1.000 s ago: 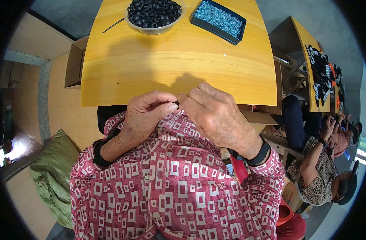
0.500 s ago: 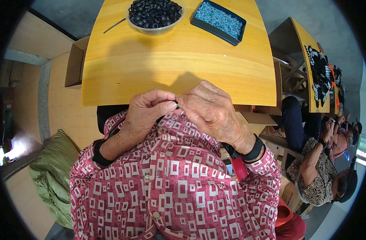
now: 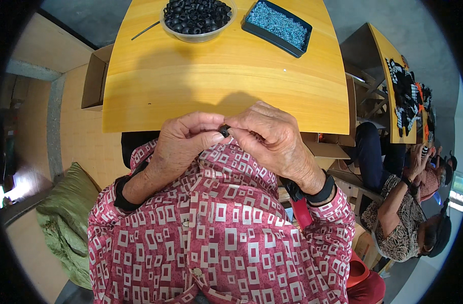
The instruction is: The person assembles small black plastic buckle components by hand.
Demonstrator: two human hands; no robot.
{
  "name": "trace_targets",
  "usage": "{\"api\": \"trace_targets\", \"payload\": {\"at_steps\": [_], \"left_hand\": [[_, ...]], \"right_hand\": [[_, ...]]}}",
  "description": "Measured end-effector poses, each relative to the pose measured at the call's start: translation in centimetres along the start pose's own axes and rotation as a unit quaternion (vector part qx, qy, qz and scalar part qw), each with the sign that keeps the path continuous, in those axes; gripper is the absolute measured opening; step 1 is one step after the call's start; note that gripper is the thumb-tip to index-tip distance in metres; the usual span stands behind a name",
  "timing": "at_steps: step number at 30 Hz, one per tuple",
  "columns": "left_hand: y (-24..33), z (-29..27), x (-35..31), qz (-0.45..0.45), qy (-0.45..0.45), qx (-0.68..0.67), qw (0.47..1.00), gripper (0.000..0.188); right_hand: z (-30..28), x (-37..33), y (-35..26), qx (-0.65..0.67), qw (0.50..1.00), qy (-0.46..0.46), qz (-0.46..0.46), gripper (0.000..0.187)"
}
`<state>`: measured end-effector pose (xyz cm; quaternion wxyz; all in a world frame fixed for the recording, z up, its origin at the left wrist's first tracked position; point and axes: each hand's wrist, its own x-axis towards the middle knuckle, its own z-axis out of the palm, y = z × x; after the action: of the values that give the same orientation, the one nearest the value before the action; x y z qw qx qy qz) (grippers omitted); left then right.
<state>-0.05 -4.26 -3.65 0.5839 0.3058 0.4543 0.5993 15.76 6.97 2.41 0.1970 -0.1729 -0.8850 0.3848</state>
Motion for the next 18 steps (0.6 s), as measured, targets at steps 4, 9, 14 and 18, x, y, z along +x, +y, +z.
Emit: {"api": "trace_targets", "payload": {"at_steps": [4, 9, 14, 18], "left_hand": [[0.53, -0.07, -0.15, -0.020, -0.013, -0.040, 0.999, 0.017], [0.24, -0.29, -0.34, -0.008, 0.007, -0.005, 1.000, 0.016], [0.28, -0.17, -0.57, 0.011, 0.019, 0.003, 1.000, 0.016], [0.21, -0.50, -0.85, 0.019, 0.025, 0.068, 0.997, 0.015]], "right_hand": [[-0.16, 0.03, -0.34, -0.004, 1.000, -0.006, 0.017, 0.015], [0.18, -0.03, -0.32, -0.017, 1.000, 0.002, 0.010, 0.015], [0.68, -0.44, -0.12, -0.004, 1.000, 0.015, 0.022, 0.015], [0.74, -0.75, -0.03, 0.063, 0.997, 0.015, 0.050, 0.011]]}}
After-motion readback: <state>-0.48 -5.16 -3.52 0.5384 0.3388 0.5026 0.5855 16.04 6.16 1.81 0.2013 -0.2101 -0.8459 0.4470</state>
